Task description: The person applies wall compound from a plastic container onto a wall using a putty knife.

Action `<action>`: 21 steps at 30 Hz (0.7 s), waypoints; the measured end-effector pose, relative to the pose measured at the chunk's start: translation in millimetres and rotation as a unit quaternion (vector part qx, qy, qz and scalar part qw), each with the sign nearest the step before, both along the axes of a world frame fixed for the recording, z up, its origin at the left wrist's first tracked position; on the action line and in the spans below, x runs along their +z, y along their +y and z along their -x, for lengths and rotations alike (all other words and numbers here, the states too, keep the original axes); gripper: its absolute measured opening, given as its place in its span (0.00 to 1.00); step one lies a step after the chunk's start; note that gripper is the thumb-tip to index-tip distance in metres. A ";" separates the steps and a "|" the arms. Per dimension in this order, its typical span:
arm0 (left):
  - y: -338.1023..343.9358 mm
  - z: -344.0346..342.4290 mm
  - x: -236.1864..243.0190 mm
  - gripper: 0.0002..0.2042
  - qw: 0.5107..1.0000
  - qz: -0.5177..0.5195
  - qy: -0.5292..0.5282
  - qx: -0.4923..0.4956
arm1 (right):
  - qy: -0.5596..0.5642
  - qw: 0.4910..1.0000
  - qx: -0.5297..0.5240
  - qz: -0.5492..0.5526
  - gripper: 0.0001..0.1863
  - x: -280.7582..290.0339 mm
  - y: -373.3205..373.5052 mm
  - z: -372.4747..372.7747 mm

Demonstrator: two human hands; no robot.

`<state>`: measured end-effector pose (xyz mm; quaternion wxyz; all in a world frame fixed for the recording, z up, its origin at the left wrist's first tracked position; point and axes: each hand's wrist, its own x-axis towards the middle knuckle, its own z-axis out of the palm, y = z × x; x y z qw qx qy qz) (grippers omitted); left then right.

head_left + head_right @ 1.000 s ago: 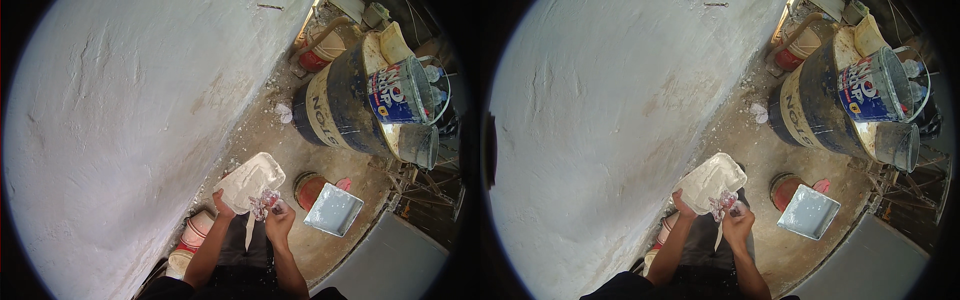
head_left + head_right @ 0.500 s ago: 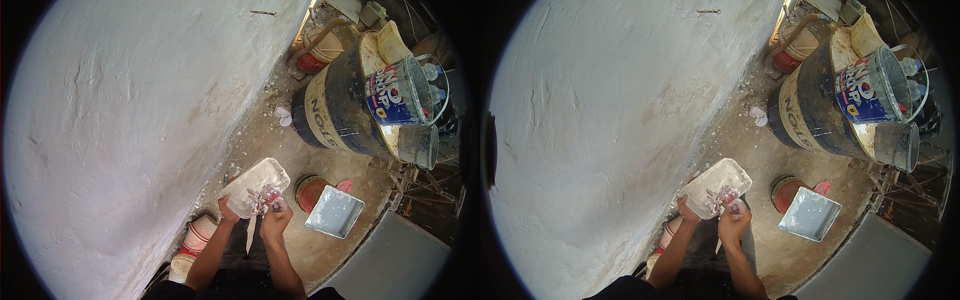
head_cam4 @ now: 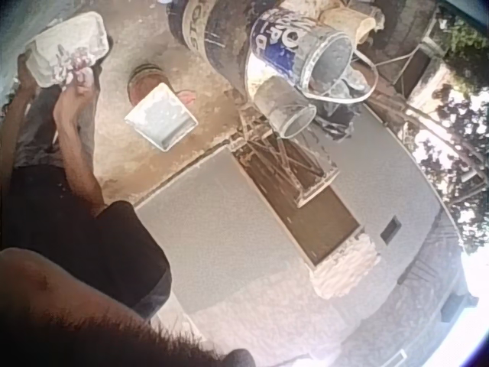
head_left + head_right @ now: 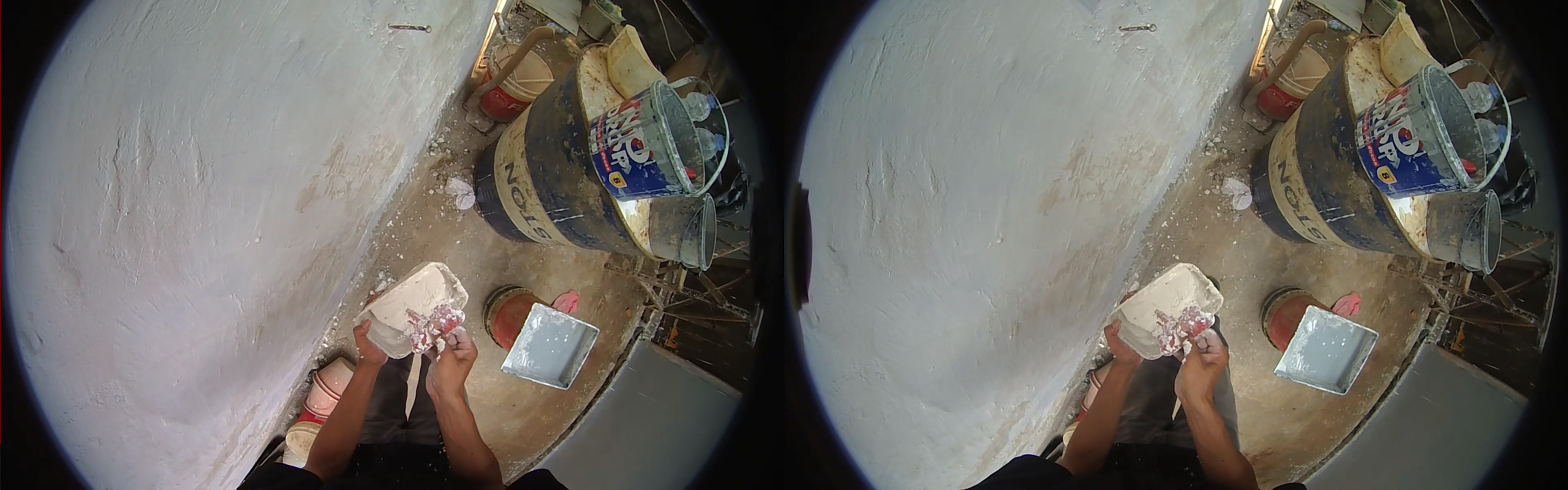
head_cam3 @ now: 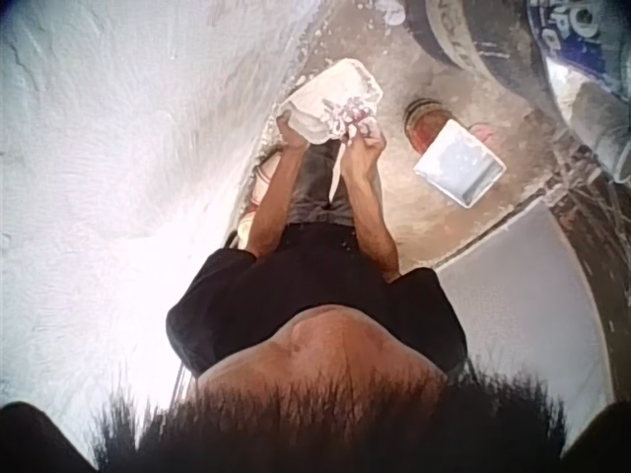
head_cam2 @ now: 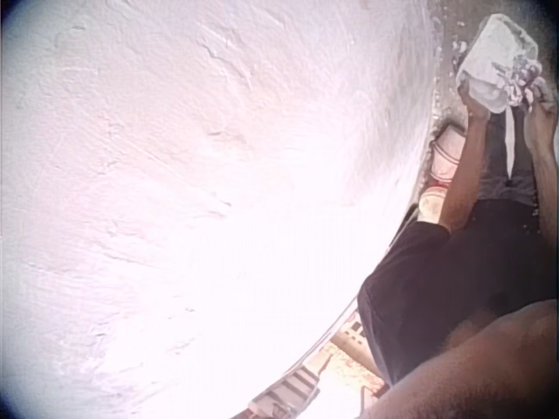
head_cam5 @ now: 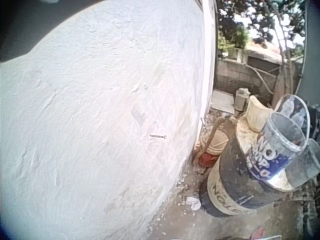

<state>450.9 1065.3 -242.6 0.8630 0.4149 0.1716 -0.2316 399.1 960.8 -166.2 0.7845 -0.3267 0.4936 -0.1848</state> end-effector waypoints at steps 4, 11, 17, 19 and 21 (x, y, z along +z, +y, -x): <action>4.9 -2.0 -2.3 0.34 1.000 -0.009 -0.004 -0.010 | -0.003 0.998 -0.007 -0.063 0.11 6.5 -1.2 0.3; 18.9 -10.2 -18.8 0.34 0.997 0.064 0.037 0.022 | -0.042 0.994 0.018 -0.102 0.12 -8.5 -3.3 8.4; 26.9 -24.7 -11.3 0.30 0.990 -0.053 0.098 0.082 | -0.074 0.990 0.040 -0.116 0.13 -14.0 -17.3 4.8; 47.2 -26.2 -31.6 0.30 0.990 -0.046 0.098 0.094 | -0.111 0.987 0.070 -0.091 0.14 -20.1 -21.4 -2.9; 63.1 -22.4 -48.7 0.29 0.989 -0.037 0.103 0.101 | -0.108 0.988 0.071 -0.082 0.15 -26.2 -28.2 -19.6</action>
